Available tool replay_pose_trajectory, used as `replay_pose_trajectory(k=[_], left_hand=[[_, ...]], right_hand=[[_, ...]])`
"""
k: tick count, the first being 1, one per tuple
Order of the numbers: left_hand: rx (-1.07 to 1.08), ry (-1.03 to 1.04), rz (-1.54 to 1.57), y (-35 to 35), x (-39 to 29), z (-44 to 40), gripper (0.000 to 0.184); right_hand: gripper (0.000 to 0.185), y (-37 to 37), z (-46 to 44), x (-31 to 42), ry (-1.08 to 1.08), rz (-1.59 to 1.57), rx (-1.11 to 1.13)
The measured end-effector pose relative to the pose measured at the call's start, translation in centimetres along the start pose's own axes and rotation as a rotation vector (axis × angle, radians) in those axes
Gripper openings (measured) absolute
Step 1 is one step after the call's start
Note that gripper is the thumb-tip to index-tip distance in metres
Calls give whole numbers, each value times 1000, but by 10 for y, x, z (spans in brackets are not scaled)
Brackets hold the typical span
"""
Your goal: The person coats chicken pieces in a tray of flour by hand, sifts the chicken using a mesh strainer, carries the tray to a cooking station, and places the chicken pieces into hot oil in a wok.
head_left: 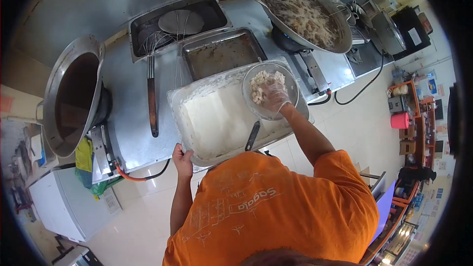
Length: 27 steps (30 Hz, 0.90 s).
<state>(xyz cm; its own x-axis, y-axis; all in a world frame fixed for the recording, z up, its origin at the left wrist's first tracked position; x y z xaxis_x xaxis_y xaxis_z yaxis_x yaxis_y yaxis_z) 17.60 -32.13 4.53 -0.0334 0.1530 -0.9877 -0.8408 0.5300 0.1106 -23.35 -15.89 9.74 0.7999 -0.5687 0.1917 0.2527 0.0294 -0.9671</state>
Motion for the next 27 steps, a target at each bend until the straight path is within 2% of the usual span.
replay_pose_trajectory(k=[5, 8, 11, 14, 20, 23, 26, 27], left_hand=[[-7, 45, 6, -2, 5, -3, 17], [-55, 53, 30, 7, -12, -1, 23], [-41, 44, 65, 8, -8, -2, 23], [-38, 56, 56, 8, -9, -2, 23], [-44, 55, 58, 15, -24, 1, 24], [-46, 43, 46, 11, -14, -2, 24], [-57, 56, 35, 10, -12, -2, 24], [-59, 57, 29, 10, -13, -2, 24]], right_hand=[[65, 23, -27, -32, -160, 37, -169], [71, -13, -11, -60, -22, -610, 20], [77, -41, -5, -84, 130, -635, -28], [80, -113, 36, -43, 219, -584, 13], [80, -162, 64, -18, 254, -704, -26], [81, -190, 77, 6, 272, -710, 65], [80, -204, 81, 11, 230, -729, 99], [80, -211, 81, 10, 207, -679, 47]])
Point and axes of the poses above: each hand's wrist, its own z-axis away from the middle knuckle, its own y-axis out of the palm, x = y × z, the point moved 6 cm from there along -z, towards the middle knuckle, and after that the axes turned 1 degree about -z, right-handed, at the moved point
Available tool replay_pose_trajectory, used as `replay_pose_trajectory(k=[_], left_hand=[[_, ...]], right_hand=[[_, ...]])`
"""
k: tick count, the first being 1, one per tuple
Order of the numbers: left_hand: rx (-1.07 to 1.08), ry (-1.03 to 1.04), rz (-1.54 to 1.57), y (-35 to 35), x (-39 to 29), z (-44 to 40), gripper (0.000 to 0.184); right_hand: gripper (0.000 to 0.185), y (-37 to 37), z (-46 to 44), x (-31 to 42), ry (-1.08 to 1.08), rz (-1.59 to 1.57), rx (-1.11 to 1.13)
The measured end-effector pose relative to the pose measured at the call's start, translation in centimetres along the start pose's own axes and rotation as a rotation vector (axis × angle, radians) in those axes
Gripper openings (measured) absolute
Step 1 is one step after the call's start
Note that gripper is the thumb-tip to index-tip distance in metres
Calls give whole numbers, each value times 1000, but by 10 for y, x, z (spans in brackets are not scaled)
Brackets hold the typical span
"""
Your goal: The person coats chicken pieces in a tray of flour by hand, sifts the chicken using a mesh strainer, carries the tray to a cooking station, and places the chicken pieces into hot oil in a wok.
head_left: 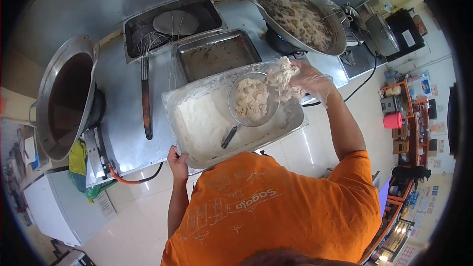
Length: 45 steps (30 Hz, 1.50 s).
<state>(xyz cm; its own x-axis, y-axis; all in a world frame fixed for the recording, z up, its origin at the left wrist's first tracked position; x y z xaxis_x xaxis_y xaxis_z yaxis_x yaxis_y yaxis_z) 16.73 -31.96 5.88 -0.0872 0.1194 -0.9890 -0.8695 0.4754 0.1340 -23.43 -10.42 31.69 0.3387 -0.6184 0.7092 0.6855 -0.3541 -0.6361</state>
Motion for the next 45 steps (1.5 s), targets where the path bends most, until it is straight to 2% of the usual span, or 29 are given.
replay_pose_trajectory(k=[2, 3, 7, 10, 13, 16, 17, 19, 21, 23, 26, 31, 35, 39, 40, 42, 43, 45], left_hand=[[-4, 2, -13, 0, -2, 1, 25], [-3, 3, -9, 0, -2, 1, 25], [-13, -9, 12, 2, -4, 2, 24], [-28, -21, 8, 5, -12, 5, 24], [-39, -27, -19, 0, -3, 2, 23], [-45, -43, -11, 1, 0, 4, 22], [-47, -48, -1, 2, -2, 5, 22], [-57, -63, 20, 5, -5, 7, 22], [-63, -62, 24, 5, -8, 5, 22], [-63, -50, 7, 6, -11, 6, 23], [-64, -48, -16, 7, -16, 8, 24], [-92, -38, -59, 2, -9, 7, 25], [-96, -42, -147, 1, -10, 7, 24], [-101, -35, -98, 1, -6, 9, 23], [-92, -35, -81, 1, -7, 8, 23], [-83, -28, -68, 6, -16, 6, 24], [-84, -26, -71, 12, -27, 8, 24], [-91, -22, -106, 7, -22, 8, 27]], right_hand=[[79, -15, 2, 6, -76, 91, -92], [75, -26, 4, 8, -25, 120, -114], [68, -80, -3, 15, -86, 109, -157], [70, -123, 2, 29, -227, -248, -188], [73, -165, 6, 55, -193, -20, -322], [70, -210, -45, 22, -206, -189, -207], [68, -222, -67, 9, -269, -215, -122], [69, -222, -86, 16, -264, 152, -254], [63, -221, -123, 0, -272, 124, -210], [57, -210, -174, -34, -367, -238, -34], [52, -178, -234, -31, -192, -155, -50], [46, -161, -315, -23, -152, -14, 3], [43, -195, -368, 1, -151, 334, -108], [41, -257, -383, 58, -153, 835, -414], [36, -275, -369, 71, -191, 857, -561], [21, -354, -447, 61, -378, 1266, -676], [19, -347, -375, 92, -433, 1767, -468], [13, -395, -324, 113, -664, 1924, -635]])
Point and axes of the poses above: each hand's wrist, its own z-axis away from the middle knuckle, its own y-axis out of the palm, x = y × z, the point moved 6 cm from there along -z, towards the middle knuckle, and after that the axes turned 1 degree about -z, right-handed, at the moved point
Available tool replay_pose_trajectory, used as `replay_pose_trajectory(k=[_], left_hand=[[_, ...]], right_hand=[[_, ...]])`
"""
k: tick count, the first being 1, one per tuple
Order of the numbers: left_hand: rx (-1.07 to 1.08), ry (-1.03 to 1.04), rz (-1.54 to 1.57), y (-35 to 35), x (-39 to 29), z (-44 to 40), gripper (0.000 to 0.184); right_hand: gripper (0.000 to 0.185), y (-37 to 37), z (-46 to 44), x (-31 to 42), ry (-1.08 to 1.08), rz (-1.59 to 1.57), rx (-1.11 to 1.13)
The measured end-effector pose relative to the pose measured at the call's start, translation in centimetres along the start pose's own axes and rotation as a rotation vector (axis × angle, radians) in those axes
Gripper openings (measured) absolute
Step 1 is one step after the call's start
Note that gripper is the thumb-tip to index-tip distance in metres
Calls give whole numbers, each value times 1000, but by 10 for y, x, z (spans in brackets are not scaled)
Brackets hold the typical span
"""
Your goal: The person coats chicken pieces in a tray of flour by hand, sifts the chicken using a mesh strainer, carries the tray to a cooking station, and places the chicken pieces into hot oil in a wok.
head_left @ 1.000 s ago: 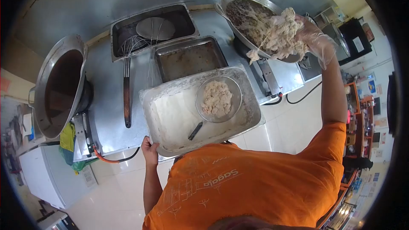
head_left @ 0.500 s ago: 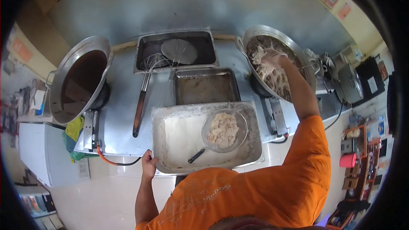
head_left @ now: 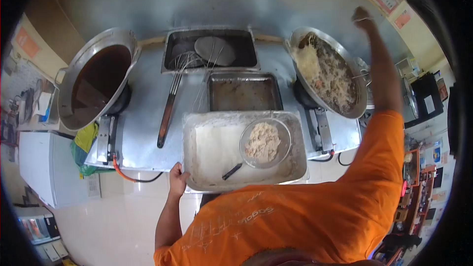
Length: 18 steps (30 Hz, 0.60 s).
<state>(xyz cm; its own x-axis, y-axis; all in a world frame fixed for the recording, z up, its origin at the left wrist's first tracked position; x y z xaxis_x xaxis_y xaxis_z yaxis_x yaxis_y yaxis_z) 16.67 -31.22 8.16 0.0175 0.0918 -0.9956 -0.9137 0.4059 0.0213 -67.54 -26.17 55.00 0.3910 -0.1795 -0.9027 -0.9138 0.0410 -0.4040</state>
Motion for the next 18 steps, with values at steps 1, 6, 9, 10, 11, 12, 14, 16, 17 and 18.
replay_pose_trajectory(k=[1, 6, 9, 10, 11, 12, 14, 16, 17, 18], left_hand=[[4, 16, -26, -5, 5, -2, 27], [52, 32, 13, -8, 22, -7, 28], [54, -7, 123, -4, 21, -7, 27], [61, -10, 93, -3, 17, -7, 25], [67, -8, 73, -4, 16, -7, 25], [74, -6, 52, -5, 15, -8, 24], [104, -8, 119, -3, 17, -8, 23], [101, -1, 31, -5, 18, -9, 23], [96, 8, -11, -5, 17, -9, 23], [96, 1, 16, -5, 18, -8, 23]], right_hand=[[11, -16, 17, -29, -15, 97, -120], [8, -187, 107, -50, 10, -182, -331], [18, -266, 130, 39, 272, -712, -134], [20, -268, 137, 80, 131, -552, -286], [21, -273, 144, 133, 113, -651, -199], [24, -277, 151, 186, 103, -749, -110], [29, -280, 161, 297, 43, -999, 135], [32, -248, 165, 430, -316, -915, 361], [34, -251, 175, 464, -88, -1409, 534], [50, -231, 184, 518, -68, -1498, 542]])
Point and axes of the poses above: each hand's wrist, its own z-axis away from the middle knuckle, its own y-axis out of the palm, x = y × z, the point moved 6 cm from there along -z, towards the middle knuckle, and after that the axes turned 1 degree about -z, right-handed, at the moved point
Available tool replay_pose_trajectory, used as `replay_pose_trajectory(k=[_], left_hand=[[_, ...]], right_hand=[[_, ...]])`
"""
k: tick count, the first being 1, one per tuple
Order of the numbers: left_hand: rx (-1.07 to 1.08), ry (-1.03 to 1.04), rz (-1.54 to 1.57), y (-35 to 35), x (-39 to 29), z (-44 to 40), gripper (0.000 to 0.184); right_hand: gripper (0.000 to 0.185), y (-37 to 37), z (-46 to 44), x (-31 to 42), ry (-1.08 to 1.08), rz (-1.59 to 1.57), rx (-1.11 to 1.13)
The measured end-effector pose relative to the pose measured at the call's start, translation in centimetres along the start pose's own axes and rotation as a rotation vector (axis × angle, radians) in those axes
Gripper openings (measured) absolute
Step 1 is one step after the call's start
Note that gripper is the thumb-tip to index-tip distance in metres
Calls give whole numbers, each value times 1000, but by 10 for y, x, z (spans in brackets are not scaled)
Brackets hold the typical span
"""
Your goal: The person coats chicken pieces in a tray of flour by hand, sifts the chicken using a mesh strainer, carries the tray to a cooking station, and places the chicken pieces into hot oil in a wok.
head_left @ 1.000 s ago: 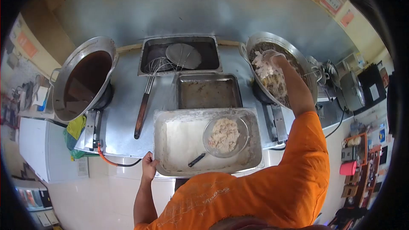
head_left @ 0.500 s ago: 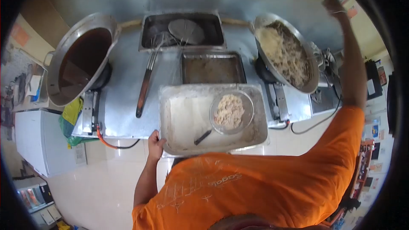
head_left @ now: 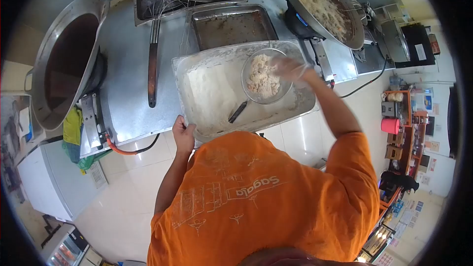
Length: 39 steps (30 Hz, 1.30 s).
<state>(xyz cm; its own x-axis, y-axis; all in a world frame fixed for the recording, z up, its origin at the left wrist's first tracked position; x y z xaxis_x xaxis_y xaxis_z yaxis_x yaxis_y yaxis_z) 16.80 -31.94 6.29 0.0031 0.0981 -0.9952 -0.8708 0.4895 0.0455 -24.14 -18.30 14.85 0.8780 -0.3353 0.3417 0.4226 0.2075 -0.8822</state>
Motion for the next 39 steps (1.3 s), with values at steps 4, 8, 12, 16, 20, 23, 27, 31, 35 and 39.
replay_pose_trajectory(k=[4, 8, 12, 16, 20, 23, 27, 31, 35, 39], left_hand=[[5, 6, 49, -2, 10, -5, 23], [4, 39, 4, -5, 14, -4, 22], [13, 13, 49, 1, 4, -1, 21], [16, 21, 50, -2, 6, -1, 20], [0, -41, 76, 0, 2, 1, 22], [-5, -3, 79, 0, 5, 0, 24], [-18, 0, 54, -2, 9, -1, 25], [-32, 7, 39, -2, 8, -1, 25], [-35, 11, 47, -1, 7, -1, 24], [-27, 22, 92, -3, 15, -2, 25]], right_hand=[[79, 71, -26, 13, 79, 370, -202], [67, 98, -51, -17, 277, 300, -283], [56, 108, -76, -59, 204, 130, -91], [54, 51, -36, -38, 114, -283, -145], [59, 52, -20, -34, 92, -7, 33], [64, 80, -20, -35, 155, 68, -6], [77, 141, -45, -27, 55, 449, -296], [71, 121, -45, -7, 178, 375, -40], [62, 138, -58, -45, 106, 202, -78], [53, 130, -45, -81, 173, -249, -88]])
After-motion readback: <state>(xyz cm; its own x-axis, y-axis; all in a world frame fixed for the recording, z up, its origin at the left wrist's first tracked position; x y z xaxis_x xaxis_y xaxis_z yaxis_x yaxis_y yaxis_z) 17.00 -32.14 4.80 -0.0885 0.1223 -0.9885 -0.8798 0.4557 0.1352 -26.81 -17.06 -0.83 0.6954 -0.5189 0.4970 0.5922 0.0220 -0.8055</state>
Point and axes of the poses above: each hand's wrist, its own z-axis away from the middle knuckle, its own y-axis out of the palm, x = y × z, the point moved 6 cm from there along -z, towards the middle knuckle, and after that the axes turned 1 degree about -z, right-handed, at the moved point
